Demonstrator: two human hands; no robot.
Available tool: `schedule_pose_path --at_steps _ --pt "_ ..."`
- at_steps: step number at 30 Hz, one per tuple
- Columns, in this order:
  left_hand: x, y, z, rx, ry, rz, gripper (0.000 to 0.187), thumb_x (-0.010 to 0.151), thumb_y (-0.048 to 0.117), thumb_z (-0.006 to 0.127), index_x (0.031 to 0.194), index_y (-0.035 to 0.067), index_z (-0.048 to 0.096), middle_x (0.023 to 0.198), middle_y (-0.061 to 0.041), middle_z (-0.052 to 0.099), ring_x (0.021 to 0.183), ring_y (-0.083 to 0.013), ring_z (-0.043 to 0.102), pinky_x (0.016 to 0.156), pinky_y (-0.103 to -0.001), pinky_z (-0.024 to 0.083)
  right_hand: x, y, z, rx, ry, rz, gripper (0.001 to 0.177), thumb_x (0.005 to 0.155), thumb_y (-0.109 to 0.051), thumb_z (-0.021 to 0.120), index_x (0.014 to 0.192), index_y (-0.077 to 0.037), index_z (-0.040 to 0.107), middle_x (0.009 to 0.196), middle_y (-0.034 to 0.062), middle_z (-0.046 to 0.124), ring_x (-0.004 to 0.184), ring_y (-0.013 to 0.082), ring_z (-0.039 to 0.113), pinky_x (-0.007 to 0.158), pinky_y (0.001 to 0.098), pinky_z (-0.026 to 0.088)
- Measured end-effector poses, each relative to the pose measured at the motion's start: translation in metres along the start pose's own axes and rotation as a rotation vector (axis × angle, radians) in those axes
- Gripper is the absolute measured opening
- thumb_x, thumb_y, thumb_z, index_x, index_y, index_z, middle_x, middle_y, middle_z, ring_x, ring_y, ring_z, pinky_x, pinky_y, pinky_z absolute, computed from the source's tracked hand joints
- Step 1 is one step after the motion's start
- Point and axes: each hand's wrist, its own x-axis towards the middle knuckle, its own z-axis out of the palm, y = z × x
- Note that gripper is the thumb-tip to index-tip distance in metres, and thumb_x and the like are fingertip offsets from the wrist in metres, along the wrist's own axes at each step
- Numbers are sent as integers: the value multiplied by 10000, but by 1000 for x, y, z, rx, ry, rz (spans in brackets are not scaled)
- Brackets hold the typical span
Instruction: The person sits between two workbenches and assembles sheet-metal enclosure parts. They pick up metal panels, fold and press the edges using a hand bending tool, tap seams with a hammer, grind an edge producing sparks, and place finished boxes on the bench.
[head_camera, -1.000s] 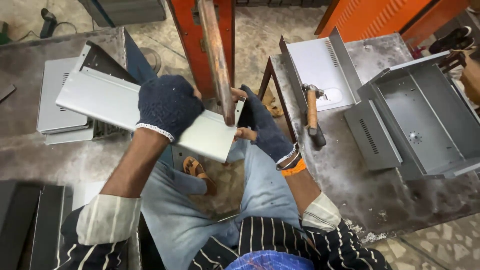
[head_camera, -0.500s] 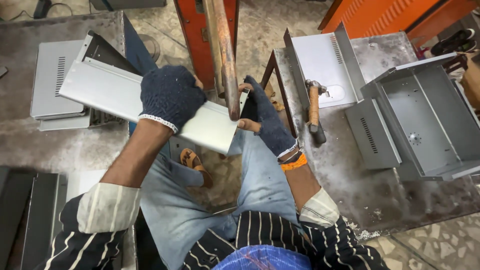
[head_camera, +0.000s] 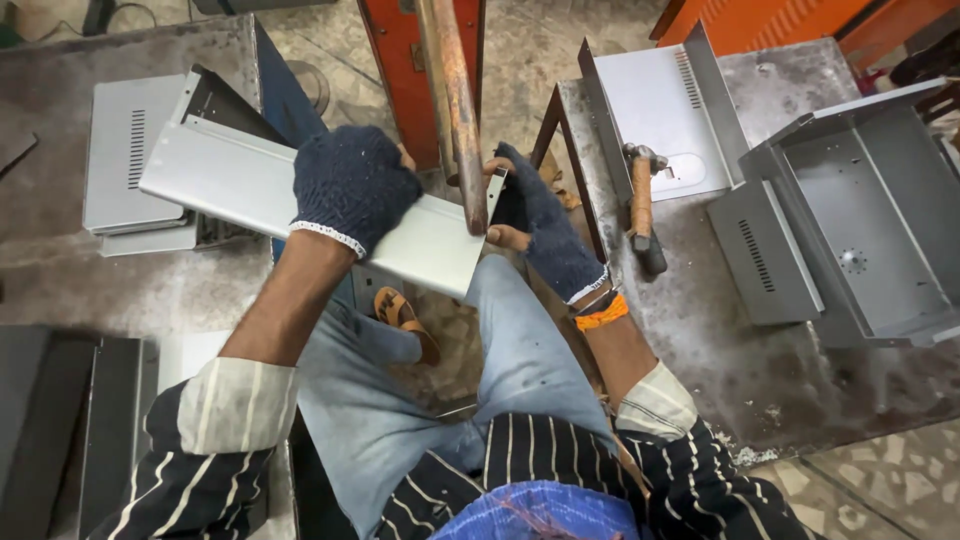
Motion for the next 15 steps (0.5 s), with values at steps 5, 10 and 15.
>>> schedule_pose_path --at_steps 5,10,15 --pt "2 0 4 21 47 15 276 819 317 704 694 81 775 722 -197 701 707 -383 693 685 -508 543 3 4 2 -24 8 -33 971 829 -311 874 1602 -1 373 1567 85 481 1522 214 401 1302 374 285" --pt "-1 -1 12 15 122 18 271 827 300 687 691 80 768 716 -189 700 688 -382 690 671 -505 545 3 6 2 33 16 -58 1031 811 -317 890 1604 6 316 1479 70 523 1449 201 442 1270 370 304" --pt "1 0 12 -3 140 23 254 807 304 693 704 87 776 724 -182 707 688 -383 691 669 -506 546 5 6 0 -61 28 -62 979 807 -317 884 1577 7 374 1452 74 550 1450 207 459 1281 374 302"
